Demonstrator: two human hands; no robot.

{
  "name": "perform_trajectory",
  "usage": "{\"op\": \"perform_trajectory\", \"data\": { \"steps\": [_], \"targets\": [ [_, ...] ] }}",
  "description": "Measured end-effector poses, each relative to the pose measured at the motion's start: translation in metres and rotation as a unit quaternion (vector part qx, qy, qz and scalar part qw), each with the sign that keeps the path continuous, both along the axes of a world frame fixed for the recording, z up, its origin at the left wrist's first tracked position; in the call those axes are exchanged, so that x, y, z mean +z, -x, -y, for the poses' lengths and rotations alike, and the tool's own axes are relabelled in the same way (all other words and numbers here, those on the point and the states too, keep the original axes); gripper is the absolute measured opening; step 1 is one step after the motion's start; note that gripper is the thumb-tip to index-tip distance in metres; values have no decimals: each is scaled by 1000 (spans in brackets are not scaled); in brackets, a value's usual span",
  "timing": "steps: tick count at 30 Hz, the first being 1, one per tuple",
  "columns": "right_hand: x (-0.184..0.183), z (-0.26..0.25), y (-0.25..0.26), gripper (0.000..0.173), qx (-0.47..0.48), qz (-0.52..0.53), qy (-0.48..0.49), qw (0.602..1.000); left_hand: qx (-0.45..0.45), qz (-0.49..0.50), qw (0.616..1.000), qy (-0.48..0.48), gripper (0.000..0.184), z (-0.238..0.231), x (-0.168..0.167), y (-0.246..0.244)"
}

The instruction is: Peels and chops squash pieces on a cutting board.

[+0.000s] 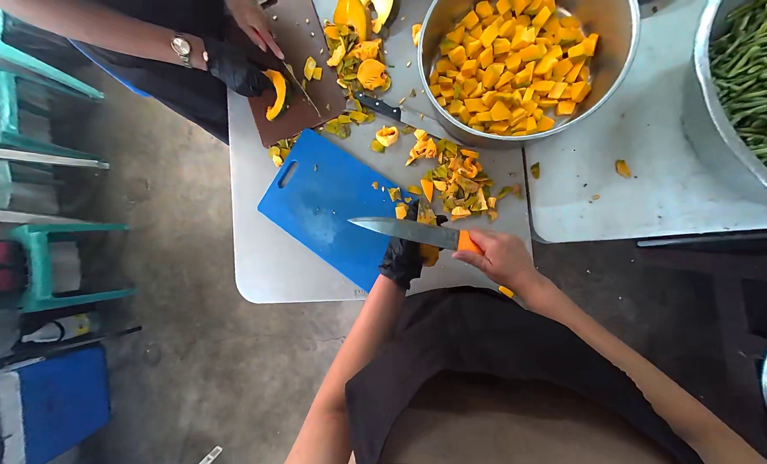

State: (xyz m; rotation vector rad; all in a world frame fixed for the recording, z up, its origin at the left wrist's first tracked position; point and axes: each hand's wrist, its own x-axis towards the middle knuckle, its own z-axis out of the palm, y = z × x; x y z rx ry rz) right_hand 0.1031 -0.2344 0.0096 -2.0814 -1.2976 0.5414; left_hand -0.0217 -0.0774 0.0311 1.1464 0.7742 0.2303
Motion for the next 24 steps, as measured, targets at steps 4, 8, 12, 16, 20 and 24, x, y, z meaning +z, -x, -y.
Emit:
{"op": "perform_trajectory", "data": {
  "steps": [4,8,12,16,20,24],
  "targets": [
    [2,1,1,72,7,24,9,1000,9,35,998,46,33,0,2,-2],
    [4,1,-1,72,1,39,40,998,16,47,995,82,31,-1,-10,-2],
    [1,-4,3,68,-16,-8,79,997,-53,-45,996,-57,33,-4,6,4],
    [-2,-17,-13,63,-90,-116,221,964,-79,-112,987,88,43,5,5,3],
    [-31,-11,-45,68,-136,-205,266,932,-91,-122,984,91,45,8,-12,4],
    [-7,-6,-22,59,-81,-196,243,947,-24,-213,975,-59,51,-11,-28,-2]
  ]
}}
